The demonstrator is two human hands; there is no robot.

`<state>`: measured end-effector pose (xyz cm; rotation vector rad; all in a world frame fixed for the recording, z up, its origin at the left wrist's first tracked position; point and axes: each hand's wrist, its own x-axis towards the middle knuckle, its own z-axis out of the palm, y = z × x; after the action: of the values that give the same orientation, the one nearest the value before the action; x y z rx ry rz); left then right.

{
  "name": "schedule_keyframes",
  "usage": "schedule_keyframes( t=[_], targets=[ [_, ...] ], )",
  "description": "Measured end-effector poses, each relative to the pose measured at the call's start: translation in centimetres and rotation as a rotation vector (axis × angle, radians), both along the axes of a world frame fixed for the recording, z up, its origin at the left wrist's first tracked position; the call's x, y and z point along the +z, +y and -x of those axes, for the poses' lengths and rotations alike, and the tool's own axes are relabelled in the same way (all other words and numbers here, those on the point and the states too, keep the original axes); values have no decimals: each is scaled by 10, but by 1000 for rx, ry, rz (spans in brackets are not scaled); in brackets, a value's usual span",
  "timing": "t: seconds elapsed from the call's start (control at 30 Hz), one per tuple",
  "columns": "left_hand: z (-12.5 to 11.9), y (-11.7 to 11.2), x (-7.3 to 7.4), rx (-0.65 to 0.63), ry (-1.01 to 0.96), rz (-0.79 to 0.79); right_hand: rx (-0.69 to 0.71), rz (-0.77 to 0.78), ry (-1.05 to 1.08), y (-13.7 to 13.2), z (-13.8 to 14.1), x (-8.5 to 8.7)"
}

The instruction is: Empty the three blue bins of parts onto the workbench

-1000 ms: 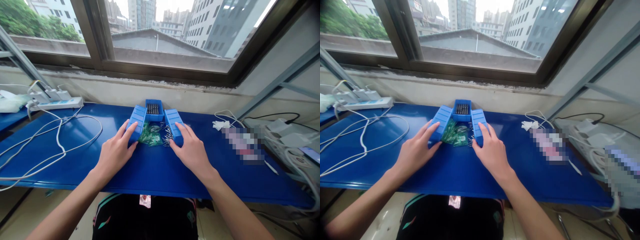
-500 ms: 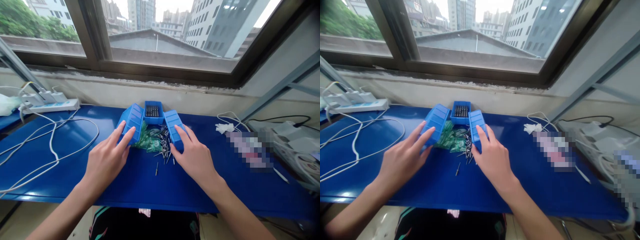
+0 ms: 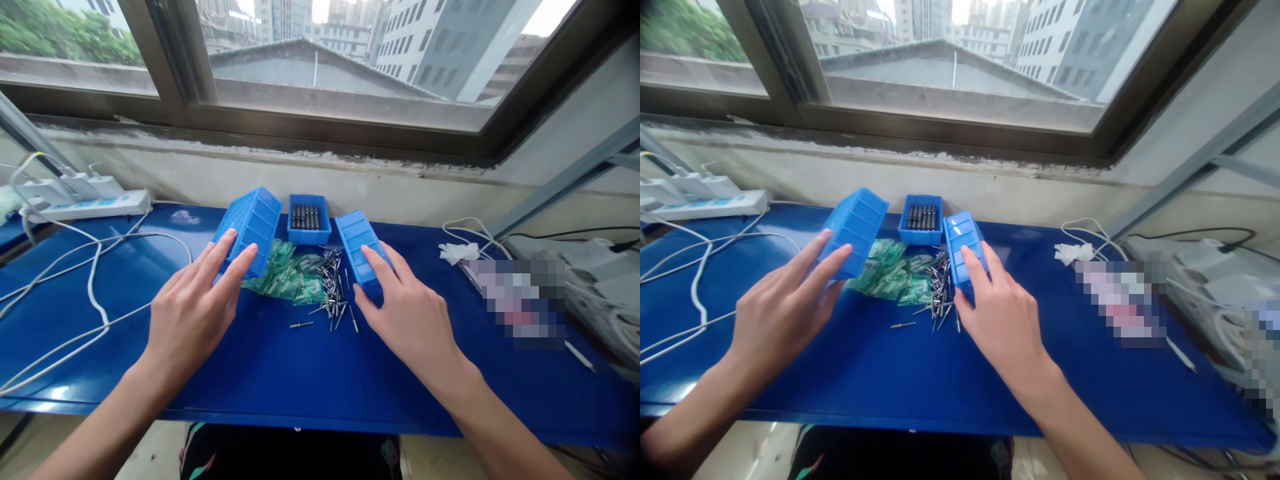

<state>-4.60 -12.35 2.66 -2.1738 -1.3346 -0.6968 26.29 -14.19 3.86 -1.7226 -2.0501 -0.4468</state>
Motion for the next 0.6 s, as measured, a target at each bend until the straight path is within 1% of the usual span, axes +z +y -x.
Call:
schedule_keyframes(
  t=[0.2,0.27,0.3,0.37,0.43,0.5,0.53,0.6],
  targets=[
    [11,8,3,5,-106,-29,-9,2,8,-1,-5,9],
    [13,16,5,-1,-247,-26,-8,1,79,0,-9,13],
    [14,21,6,0,-369,-11,-3,0,149,2,-12,15],
    [16,35,9,10,-706,81,-5,6,378,8,-19,17],
    [18,50,11,23,-1100,221,-38,36,700,18,-28,18],
    [17,66,11,-8,-1428,368,-68,68,1044,31,-37,16],
    [16,74,11,-30,-1556,445,-58,78,1205,38,-41,14],
    [11,88,9,-45,-1712,592,-3,118,1480,51,-48,8]
  ],
)
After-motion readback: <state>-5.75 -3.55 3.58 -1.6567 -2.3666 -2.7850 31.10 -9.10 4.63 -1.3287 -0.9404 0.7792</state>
